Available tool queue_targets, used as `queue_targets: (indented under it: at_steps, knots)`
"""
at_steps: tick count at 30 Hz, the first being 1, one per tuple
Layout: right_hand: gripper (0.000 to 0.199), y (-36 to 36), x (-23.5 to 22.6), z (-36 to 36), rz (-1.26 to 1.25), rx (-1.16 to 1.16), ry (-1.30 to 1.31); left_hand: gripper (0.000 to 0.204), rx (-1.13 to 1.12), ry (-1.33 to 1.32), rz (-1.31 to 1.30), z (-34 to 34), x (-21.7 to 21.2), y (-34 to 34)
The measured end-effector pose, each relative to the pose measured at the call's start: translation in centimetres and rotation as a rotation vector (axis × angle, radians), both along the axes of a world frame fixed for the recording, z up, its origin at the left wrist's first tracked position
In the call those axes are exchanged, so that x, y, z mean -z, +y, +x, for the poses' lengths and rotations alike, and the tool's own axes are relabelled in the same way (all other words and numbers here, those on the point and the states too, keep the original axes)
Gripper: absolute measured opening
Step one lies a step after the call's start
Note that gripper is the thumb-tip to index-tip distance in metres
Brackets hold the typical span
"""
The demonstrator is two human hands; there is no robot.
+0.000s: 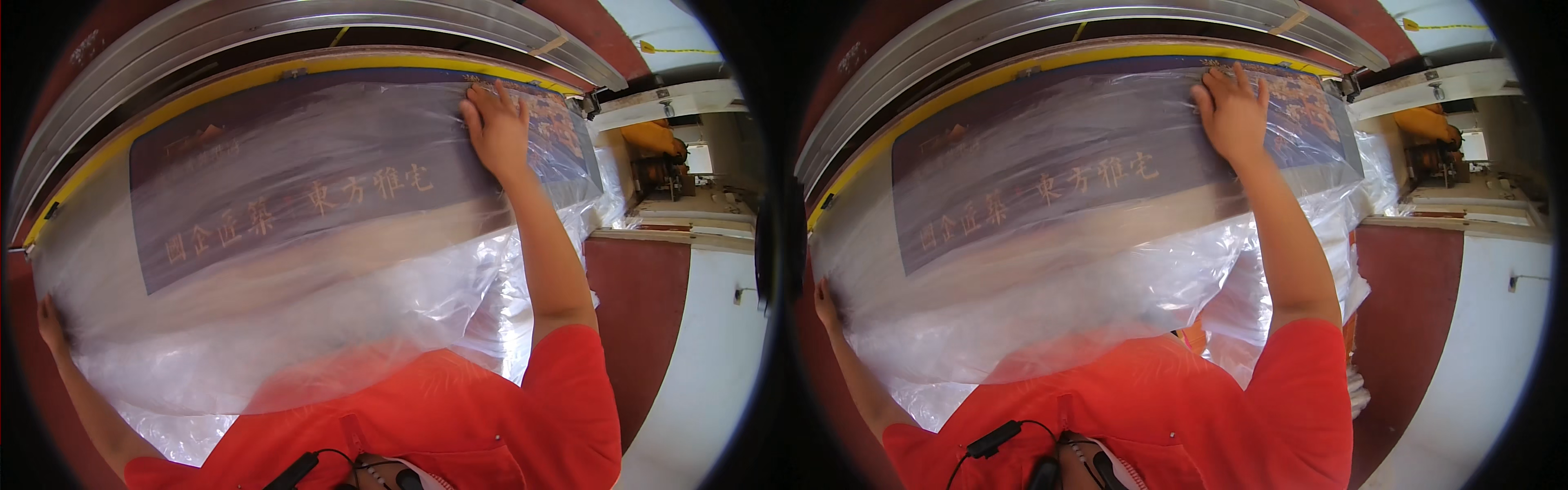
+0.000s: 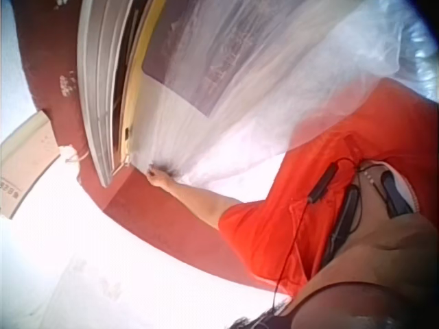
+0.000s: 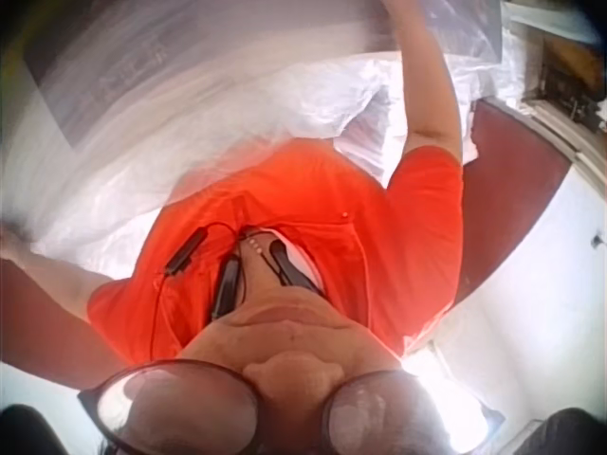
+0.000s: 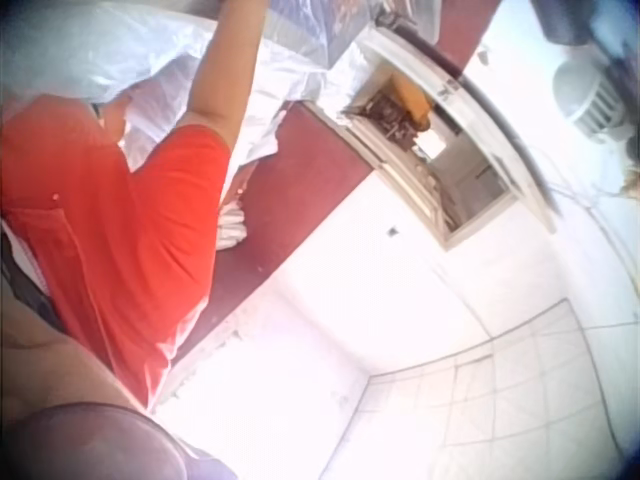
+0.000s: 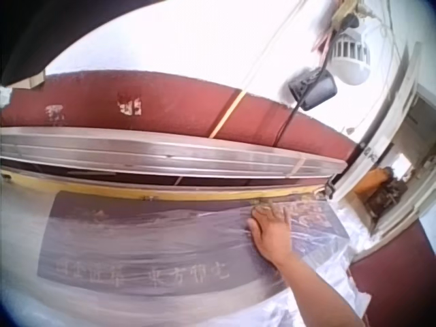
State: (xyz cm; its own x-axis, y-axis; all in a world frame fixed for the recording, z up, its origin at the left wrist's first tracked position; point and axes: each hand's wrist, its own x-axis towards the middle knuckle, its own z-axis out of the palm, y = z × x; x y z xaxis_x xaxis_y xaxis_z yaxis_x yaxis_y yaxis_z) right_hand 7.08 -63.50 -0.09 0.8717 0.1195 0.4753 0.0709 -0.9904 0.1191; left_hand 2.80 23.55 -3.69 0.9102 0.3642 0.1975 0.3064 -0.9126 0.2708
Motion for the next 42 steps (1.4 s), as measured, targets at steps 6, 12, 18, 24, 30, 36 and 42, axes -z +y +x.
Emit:
queue_targets:
  at_steps: [6,12,18,24,30,36,42]
  knots:
    - [0.017,-3.5,0.9,2.7,0.382,0.107,-0.063,0.037,-0.006,-0.096,-0.808,-4.2,-5.9,-0.9]
    - [0.019,-1.2,-0.5,2.6,0.236,0.023,-0.152,0.035,-0.127,-0.181,-0.81,-3.4,-4.7,5.7]
    - [0.026,-4.8,1.1,1.6,0.903,0.195,0.02,0.039,-0.232,-0.434,0.144,5.9,1.0,1.6]
    - [0.033,-11.6,-0.3,6.7,0.635,0.365,-0.181,0.049,-0.253,-0.407,-0.165,17.4,2.9,-5.8]
    - [0.04,-10.4,1.0,7.5,0.786,0.538,-0.185,0.056,-0.427,-0.151,-0.226,20.5,3.8,-4.1]
    - [0.043,-10.6,1.9,7.9,0.709,0.693,-0.194,0.043,-0.344,-0.291,-0.602,20.1,5.4,-1.3]
    - [0.045,-10.3,1.7,7.6,0.694,0.702,-0.181,0.031,-0.33,-0.317,-0.819,20.4,6.7,0.4]
